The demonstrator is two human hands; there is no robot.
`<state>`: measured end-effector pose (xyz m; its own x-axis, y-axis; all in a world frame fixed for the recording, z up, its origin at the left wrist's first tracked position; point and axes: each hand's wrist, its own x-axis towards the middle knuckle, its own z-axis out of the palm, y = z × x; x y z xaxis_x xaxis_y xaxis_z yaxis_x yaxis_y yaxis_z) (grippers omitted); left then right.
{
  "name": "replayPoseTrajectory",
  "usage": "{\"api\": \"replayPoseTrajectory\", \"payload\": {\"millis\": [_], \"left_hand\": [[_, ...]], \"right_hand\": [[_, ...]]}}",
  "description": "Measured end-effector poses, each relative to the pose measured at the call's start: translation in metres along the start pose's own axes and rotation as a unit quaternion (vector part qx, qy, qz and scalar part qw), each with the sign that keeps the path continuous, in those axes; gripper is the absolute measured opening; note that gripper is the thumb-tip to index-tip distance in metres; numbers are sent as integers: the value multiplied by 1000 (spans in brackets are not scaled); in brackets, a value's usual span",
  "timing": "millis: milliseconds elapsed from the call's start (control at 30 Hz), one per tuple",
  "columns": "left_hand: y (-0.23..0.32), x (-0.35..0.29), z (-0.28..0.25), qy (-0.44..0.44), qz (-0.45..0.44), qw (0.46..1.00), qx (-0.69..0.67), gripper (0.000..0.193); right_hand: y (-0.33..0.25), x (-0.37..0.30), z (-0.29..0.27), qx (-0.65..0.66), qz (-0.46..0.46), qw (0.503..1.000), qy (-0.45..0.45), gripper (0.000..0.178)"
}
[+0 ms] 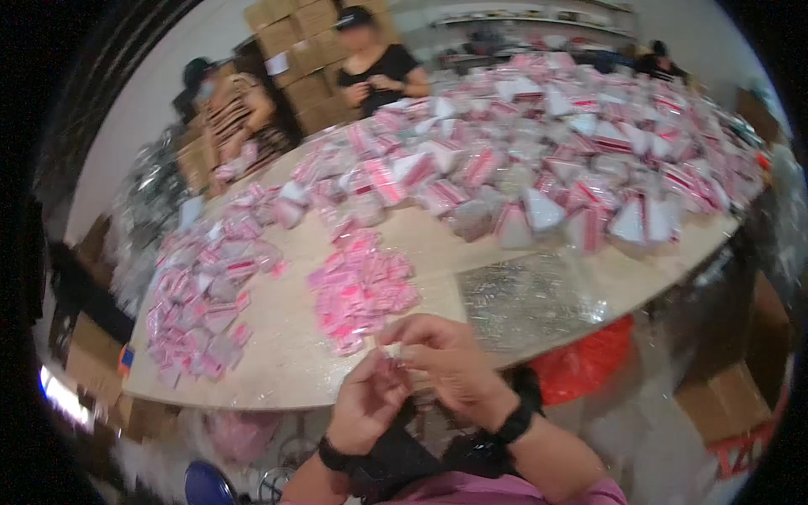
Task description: Packing triangular items into small plastic bags and adding stickers or tags.
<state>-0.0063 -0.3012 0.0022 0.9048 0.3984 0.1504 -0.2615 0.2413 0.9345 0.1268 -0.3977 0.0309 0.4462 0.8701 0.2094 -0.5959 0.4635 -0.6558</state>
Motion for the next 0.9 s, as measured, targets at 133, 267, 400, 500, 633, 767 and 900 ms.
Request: {"api": "replayPoseTrajectory", "payload": {"millis": [133, 267, 400, 500, 633, 767, 900], "left_hand": [[-2, -14, 5, -3, 29, 996, 82, 46], [-10, -9, 7, -4, -94, 995, -34, 47], [-28, 8, 27, -1, -202, 955, -217, 28], [-24, 26, 71, -168, -289, 893, -300, 20], [-12, 39, 133, -342, -305, 872, -170, 23], [-18, 36, 175, -355, -41, 907, 221, 32], [-46, 41, 181, -330, 178, 899, 227, 29]], "right_hand": [[10, 2, 9, -112, -4, 994, 11, 9], [8, -7, 7, -209, -94, 973, -33, 6], [-11, -29, -3, -155, -137, 978, 26, 8], [-43, -58, -11, -194, -257, 943, 83, 8], [-89, -105, -13, -201, -303, 912, 188, 8], [-107, -162, -40, -217, -248, 886, 324, 8], [-99, -187, -41, -220, -188, 882, 371, 6]]}}
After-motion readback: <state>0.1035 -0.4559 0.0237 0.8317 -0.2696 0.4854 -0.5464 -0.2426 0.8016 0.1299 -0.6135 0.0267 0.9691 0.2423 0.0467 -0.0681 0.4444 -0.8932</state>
